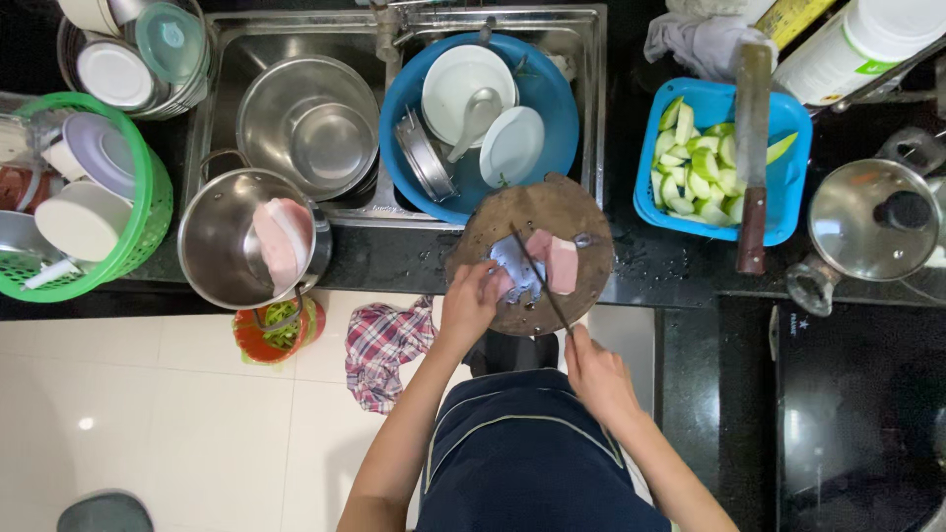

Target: The person washes a piece of pork in a metal bowl under running water, then places it on a wooden cutting board and slices it into smaller pieces using a knife.

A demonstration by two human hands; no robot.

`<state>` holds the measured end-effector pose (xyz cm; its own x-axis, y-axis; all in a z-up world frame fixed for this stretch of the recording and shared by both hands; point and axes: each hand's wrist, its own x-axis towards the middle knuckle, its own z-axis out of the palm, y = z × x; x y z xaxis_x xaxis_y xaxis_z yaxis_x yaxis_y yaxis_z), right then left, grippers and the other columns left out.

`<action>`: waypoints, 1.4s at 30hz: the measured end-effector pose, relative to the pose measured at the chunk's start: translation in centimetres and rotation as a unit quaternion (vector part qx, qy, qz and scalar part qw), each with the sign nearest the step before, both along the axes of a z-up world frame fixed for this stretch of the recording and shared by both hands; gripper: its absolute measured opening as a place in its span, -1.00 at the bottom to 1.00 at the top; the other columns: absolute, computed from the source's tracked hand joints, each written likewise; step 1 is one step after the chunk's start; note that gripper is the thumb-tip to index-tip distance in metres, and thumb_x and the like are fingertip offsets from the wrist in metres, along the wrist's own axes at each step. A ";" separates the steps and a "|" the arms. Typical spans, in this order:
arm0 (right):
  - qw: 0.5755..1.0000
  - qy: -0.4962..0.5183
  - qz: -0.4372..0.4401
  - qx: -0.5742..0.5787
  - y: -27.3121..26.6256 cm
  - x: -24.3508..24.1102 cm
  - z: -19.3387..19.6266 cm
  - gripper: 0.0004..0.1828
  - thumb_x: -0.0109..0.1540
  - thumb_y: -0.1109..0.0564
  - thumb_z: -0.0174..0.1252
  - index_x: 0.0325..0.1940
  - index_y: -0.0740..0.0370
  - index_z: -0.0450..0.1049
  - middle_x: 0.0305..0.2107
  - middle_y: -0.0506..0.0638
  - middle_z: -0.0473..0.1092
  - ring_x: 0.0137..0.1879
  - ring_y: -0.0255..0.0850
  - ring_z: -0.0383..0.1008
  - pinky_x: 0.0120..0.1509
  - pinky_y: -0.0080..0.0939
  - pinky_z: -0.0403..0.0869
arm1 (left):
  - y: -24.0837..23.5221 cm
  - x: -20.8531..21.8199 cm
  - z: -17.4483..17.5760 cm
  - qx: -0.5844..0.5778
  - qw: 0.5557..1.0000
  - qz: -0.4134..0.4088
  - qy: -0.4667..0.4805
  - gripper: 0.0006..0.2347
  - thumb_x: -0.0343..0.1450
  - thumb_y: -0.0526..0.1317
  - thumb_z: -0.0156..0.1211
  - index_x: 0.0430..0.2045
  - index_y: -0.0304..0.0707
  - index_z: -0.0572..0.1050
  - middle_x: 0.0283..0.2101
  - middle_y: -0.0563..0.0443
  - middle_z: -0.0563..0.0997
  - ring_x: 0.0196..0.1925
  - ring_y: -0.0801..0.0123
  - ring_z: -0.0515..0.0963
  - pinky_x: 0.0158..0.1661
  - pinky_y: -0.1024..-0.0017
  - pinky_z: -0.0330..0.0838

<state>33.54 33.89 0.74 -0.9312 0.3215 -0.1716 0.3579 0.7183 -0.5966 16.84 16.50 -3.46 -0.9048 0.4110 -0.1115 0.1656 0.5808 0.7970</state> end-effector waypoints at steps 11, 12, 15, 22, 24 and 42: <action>0.999 -0.013 0.039 -0.019 0.4 3.0 -0.3 -0.81 0.35 0.06 0.00 -0.20 0.24 0.27 -0.48 0.28 0.51 -0.36 0.32 0.53 -0.32 0.30 0.49 | -2.3 1.8 3.2 0.017 0.993 0.015 0.119 -0.55 0.16 -0.27 0.43 -0.05 -0.32 0.55 -0.12 -0.26 0.55 -0.08 -0.08 0.54 -0.16 0.17 0.47; 0.999 -0.015 0.039 -0.027 0.3 3.1 -0.4 -0.81 0.35 0.05 0.01 -0.20 0.24 0.28 -0.48 0.28 0.51 -0.36 0.33 0.53 -0.32 0.31 0.48 | -1.9 1.9 3.1 0.002 0.985 0.009 0.171 -0.54 0.15 -0.26 0.44 -0.05 -0.35 0.55 -0.14 -0.29 0.55 -0.09 -0.13 0.54 -0.14 0.15 0.46; 0.997 -0.052 0.036 -0.036 0.1 2.8 -0.4 -0.81 0.36 0.05 0.00 -0.20 0.22 0.28 -0.52 0.28 0.50 -0.38 0.34 0.52 -0.32 0.31 0.47 | -1.0 1.7 2.9 -0.010 0.994 0.051 0.097 -0.67 0.25 -0.31 0.37 -0.08 -0.27 0.58 -0.14 -0.19 0.58 -0.18 -0.03 0.60 -0.14 0.22 0.50; 0.995 -0.051 0.010 -0.084 0.5 2.6 -0.7 -0.83 0.35 0.03 0.01 -0.15 0.19 0.33 -0.57 0.33 0.47 -0.36 0.36 0.52 -0.29 0.33 0.43 | -2.5 2.8 6.0 0.081 0.943 0.095 0.309 -0.67 0.25 -0.45 0.34 -0.10 -0.26 0.58 -0.08 -0.13 0.60 -0.02 0.01 0.61 0.00 0.22 0.51; 0.993 -0.073 0.012 -0.092 0.7 2.7 -1.3 -0.82 0.36 0.03 0.01 -0.14 0.18 0.34 -0.55 0.35 0.48 -0.33 0.37 0.52 -0.26 0.35 0.40 | -3.7 3.5 7.6 0.091 0.931 0.116 0.335 -0.66 0.24 -0.46 0.37 -0.11 -0.26 0.58 -0.08 -0.13 0.60 -0.05 0.05 0.61 -0.02 0.23 0.51; 0.991 -0.096 0.039 -0.090 0.4 1.0 -2.4 -0.72 0.33 -0.08 0.02 -0.04 0.13 0.41 -0.52 0.42 0.48 -0.25 0.43 0.51 -0.16 0.33 0.43 | -7.6 4.2 8.7 0.618 0.719 0.223 -0.226 -0.78 0.47 -0.33 0.28 -0.01 -0.34 0.53 -0.08 -0.04 0.65 -0.12 0.37 0.66 -0.09 0.37 0.62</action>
<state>34.50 34.32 -1.68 -0.8970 0.1973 -0.3955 0.4240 0.6367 -0.6441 21.03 8.88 5.24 -0.9637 0.1286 -0.2340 -0.2550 -0.7033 0.6636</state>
